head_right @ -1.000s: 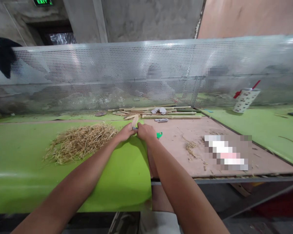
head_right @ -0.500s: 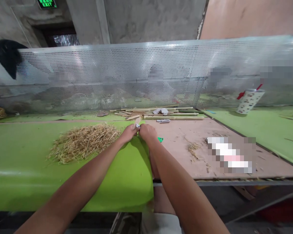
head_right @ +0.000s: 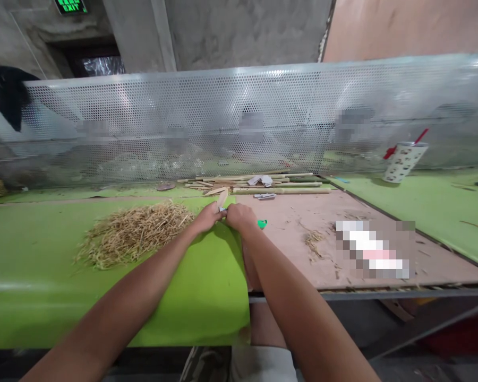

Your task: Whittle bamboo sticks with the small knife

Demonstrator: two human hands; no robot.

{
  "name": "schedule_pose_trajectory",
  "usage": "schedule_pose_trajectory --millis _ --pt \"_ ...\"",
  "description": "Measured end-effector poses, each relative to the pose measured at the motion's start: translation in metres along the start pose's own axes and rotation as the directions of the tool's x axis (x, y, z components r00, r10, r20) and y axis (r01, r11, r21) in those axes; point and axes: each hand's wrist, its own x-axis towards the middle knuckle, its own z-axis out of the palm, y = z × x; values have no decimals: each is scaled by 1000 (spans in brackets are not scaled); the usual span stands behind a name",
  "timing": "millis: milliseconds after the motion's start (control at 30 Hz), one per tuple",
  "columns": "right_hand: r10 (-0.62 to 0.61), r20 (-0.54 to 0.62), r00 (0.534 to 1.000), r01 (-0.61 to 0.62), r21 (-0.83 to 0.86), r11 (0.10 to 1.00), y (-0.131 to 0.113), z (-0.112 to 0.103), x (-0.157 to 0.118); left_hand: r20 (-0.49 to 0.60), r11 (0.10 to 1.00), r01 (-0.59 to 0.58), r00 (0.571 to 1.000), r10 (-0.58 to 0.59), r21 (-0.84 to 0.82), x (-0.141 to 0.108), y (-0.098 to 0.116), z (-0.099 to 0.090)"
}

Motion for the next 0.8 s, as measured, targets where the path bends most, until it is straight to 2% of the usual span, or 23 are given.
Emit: schedule_pose_trajectory --millis 433,633,800 --pt "78 -23 997 -77 25 997 -8 1 -4 -33 993 51 998 -55 -103 1 -3 6" --pt "168 -48 985 -163 97 982 -8 0 -2 -77 995 67 994 -72 -69 1 2 11" --pt "68 1 998 -68 61 996 0 1 2 -55 1000 3 998 -1 28 -2 5 4"
